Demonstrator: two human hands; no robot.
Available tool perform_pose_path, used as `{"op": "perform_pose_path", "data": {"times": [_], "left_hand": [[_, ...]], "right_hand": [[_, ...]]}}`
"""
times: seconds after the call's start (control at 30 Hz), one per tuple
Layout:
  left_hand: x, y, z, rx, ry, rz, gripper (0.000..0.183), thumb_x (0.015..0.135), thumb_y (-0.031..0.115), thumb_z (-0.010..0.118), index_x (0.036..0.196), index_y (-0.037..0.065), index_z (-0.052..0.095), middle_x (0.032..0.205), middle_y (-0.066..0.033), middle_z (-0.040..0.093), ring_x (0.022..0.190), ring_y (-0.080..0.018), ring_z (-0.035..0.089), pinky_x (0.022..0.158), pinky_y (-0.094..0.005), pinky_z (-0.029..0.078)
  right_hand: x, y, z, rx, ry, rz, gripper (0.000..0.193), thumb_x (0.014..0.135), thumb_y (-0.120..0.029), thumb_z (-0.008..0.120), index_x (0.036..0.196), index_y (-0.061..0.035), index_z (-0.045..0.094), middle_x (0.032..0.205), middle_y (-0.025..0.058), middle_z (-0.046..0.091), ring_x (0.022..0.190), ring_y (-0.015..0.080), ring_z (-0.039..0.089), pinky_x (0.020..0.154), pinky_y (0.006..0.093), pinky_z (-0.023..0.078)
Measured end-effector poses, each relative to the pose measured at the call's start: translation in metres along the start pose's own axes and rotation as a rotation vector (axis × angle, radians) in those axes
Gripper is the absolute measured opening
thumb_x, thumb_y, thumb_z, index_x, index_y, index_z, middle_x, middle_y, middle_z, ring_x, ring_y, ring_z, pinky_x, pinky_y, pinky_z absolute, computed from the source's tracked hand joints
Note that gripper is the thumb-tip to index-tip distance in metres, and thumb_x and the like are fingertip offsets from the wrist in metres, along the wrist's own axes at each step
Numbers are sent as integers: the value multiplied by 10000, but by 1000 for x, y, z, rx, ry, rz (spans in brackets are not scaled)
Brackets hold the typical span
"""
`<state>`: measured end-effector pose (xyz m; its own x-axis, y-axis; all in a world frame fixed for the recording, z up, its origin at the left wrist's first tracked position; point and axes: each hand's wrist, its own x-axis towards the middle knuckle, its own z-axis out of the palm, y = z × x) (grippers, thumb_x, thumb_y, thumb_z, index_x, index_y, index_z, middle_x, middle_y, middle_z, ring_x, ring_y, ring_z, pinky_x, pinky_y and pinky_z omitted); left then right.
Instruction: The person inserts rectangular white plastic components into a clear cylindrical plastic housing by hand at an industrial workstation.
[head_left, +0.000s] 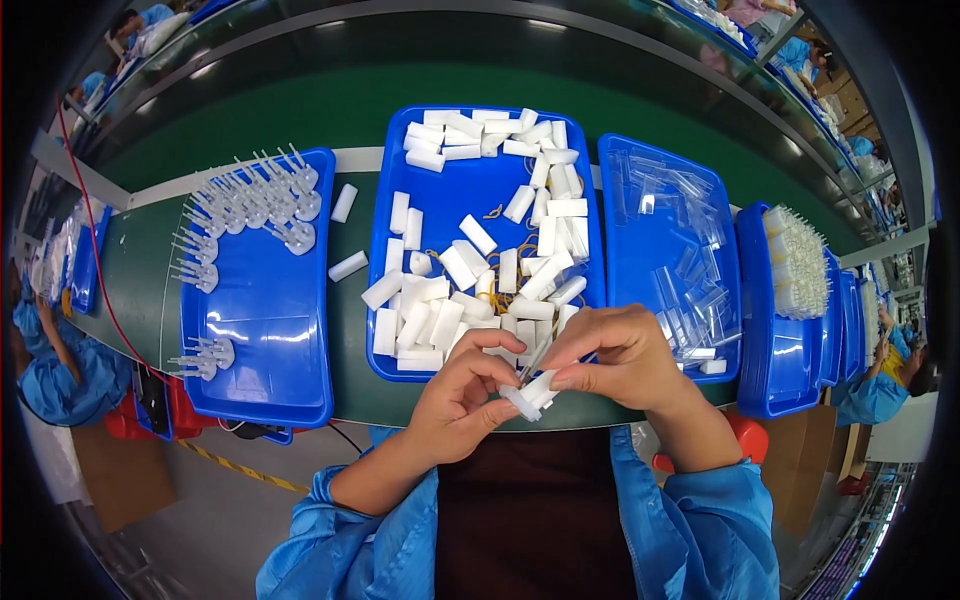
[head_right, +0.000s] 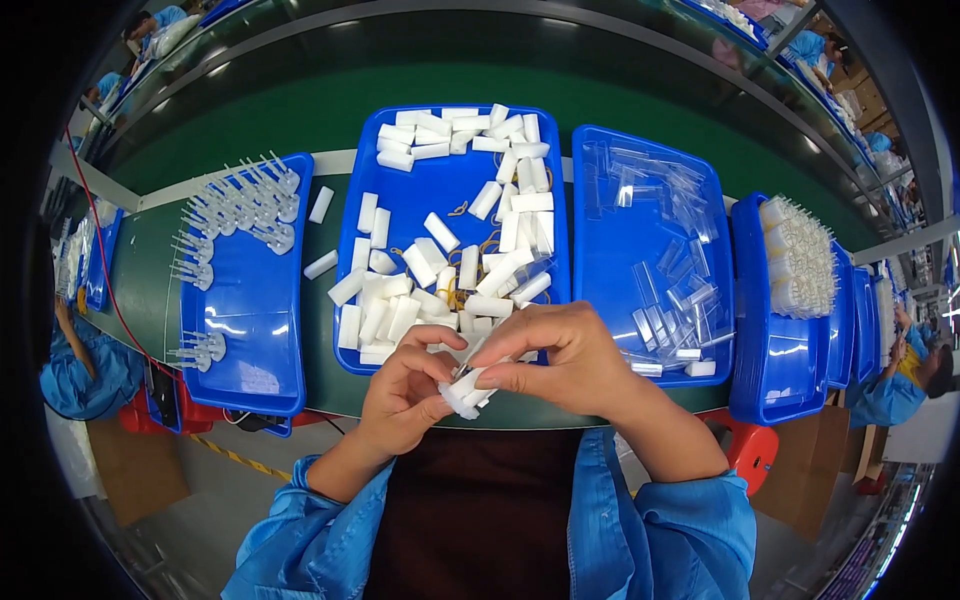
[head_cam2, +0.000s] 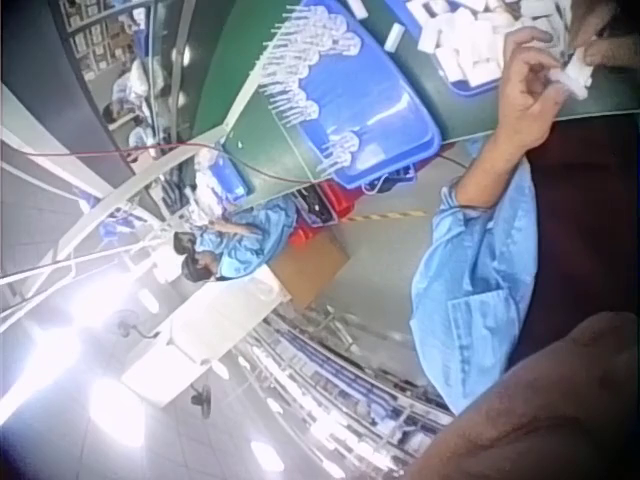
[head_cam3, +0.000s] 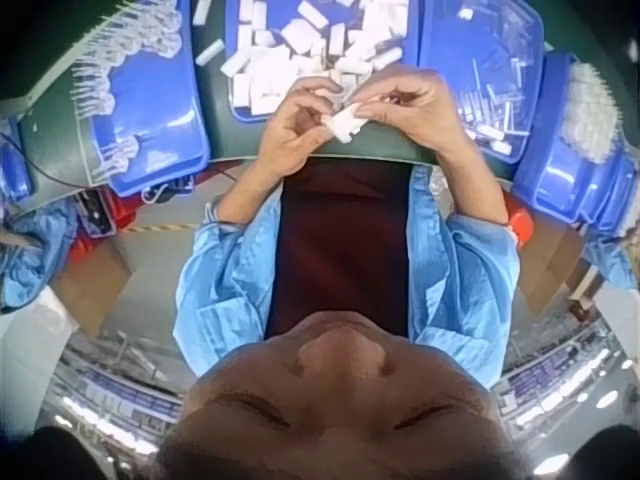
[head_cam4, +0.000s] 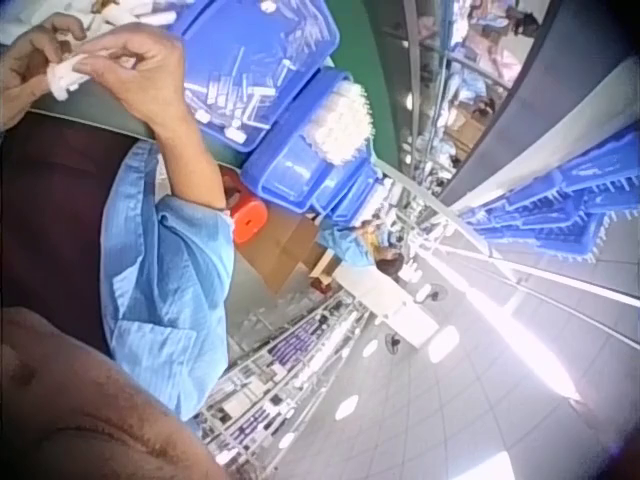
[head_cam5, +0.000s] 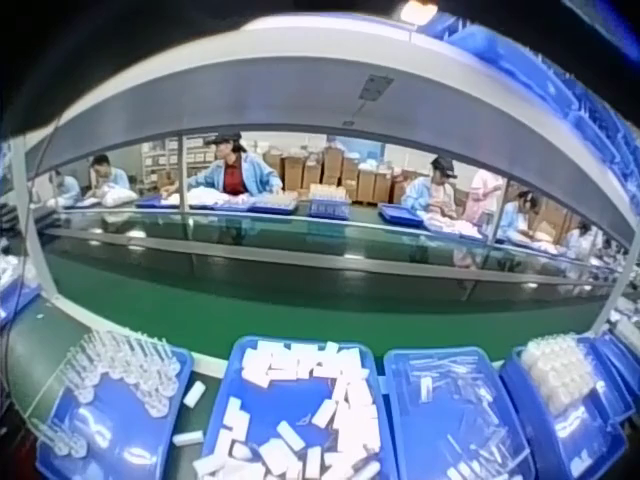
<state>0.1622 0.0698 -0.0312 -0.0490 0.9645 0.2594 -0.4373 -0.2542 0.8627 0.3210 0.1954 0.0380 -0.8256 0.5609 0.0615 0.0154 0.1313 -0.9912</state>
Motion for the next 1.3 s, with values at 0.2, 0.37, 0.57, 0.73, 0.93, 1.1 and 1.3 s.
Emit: {"op": "perform_pose_path", "data": {"times": [0.2,0.37,0.57,0.73,0.93,1.1,1.3], "left_hand": [[-4,3,-8,-126,-28,10,215,827,-8,612,1012,37,513,1158,-125,415,1001,-146,475,885,-277,395],[-8,6,-12,-155,-16,58,207,824,-37,601,1001,35,521,1133,-126,435,1026,-163,476,888,-285,399],[-18,12,-15,-27,77,66,250,810,-62,611,1027,29,525,1056,-126,493,954,-152,528,822,-277,471],[-19,17,-13,8,159,101,252,798,-65,627,1019,13,533,981,-115,533,903,-153,550,802,-275,479],[-20,18,-18,401,244,251,229,791,-40,639,1004,2,565,965,-128,555,851,-207,573,745,-279,467],[-9,20,-14,560,160,345,196,780,-18,649,969,19,614,944,-124,575,812,-233,574,707,-285,461],[-2,15,-9,558,117,345,191,770,-13,657,953,41,650,924,-99,581,787,-227,571,672,-288,460]], "right_hand": [[3,-2,10,38,-16,49,145,682,-16,757,810,-3,689,812,106,675,751,183,630,681,289,480],[40,-8,-3,-283,88,-106,168,731,-64,708,890,-18,678,849,87,675,756,173,633,692,275,484],[118,20,-8,-898,-48,82,283,708,-108,695,984,-65,647,799,66,668,725,219,643,659,296,501],[149,42,6,-1118,-197,141,327,695,-113,680,1012,-65,615,833,96,654,793,253,632,718,336,500],[141,28,2,-1052,-215,36,348,729,-96,654,1068,-54,585,820,64,610,751,177,594,696,286,479],[104,-4,3,143,-61,374,242,843,-101,589,1076,-37,578,790,-26,551,679,37,511,572,191,422],[77,-5,3,528,-70,427,270,855,-104,596,1107,-18,556,874,33,600,723,64,550,605,186,436]]}}
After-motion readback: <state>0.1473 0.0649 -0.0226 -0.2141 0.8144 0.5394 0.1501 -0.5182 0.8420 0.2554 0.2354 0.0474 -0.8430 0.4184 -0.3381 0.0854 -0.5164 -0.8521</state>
